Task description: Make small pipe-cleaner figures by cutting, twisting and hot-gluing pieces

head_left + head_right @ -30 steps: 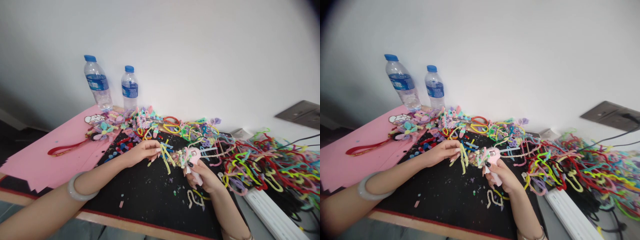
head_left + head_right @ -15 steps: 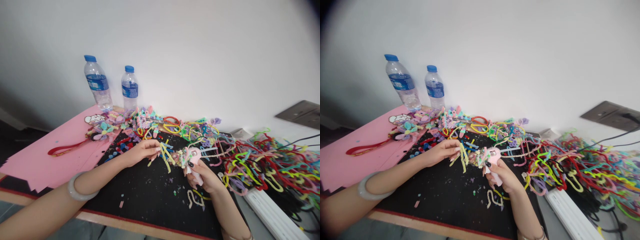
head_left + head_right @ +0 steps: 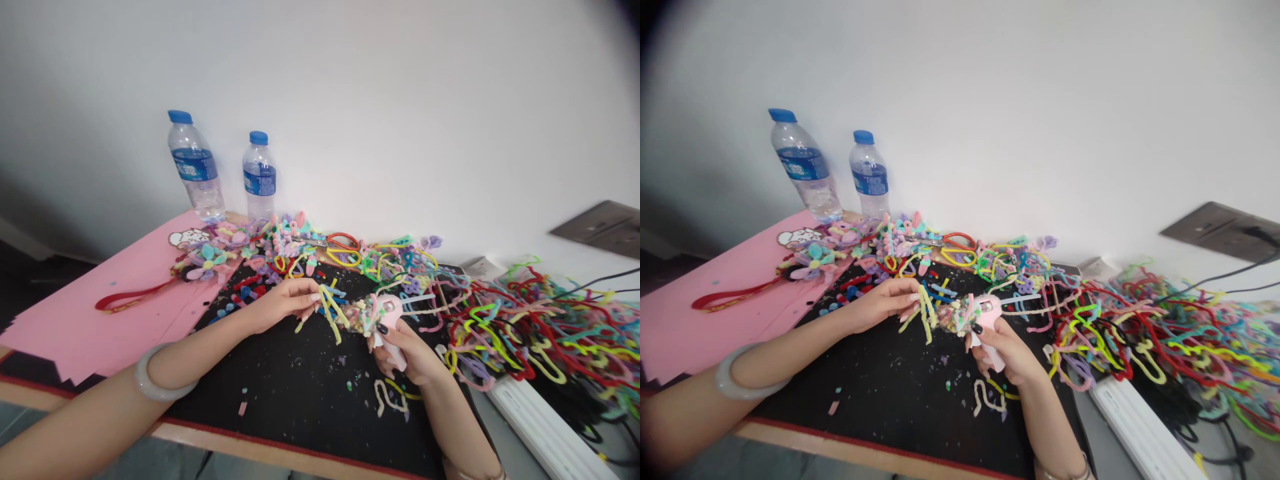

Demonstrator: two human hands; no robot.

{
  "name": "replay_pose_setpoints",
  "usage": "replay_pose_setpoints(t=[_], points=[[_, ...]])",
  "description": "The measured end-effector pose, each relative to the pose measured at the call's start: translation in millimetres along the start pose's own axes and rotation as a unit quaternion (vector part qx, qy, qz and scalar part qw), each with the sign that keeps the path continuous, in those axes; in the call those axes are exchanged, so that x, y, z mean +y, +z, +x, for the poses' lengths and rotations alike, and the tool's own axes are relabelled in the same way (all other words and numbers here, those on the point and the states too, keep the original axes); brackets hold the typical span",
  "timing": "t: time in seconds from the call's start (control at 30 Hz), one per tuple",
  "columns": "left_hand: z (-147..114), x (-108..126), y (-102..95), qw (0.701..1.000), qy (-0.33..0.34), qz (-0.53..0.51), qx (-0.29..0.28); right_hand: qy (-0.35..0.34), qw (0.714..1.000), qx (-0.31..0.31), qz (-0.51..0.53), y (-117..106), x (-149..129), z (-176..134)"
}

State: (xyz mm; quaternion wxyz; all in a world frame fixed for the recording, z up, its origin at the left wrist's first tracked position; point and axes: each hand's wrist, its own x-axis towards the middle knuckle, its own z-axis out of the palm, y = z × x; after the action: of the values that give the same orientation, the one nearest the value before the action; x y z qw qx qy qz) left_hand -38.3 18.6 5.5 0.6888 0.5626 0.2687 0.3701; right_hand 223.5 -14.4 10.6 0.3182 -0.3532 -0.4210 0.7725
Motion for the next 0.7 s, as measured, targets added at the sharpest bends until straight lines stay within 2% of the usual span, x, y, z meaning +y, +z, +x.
replay_pose_setpoints(t=[0.7], points=[[-0.3,0.9,0.1,1.0,0.004,0.01,0.005,0.005,1.0,0.001,0.002,-0.1,-0.1,-0.4]])
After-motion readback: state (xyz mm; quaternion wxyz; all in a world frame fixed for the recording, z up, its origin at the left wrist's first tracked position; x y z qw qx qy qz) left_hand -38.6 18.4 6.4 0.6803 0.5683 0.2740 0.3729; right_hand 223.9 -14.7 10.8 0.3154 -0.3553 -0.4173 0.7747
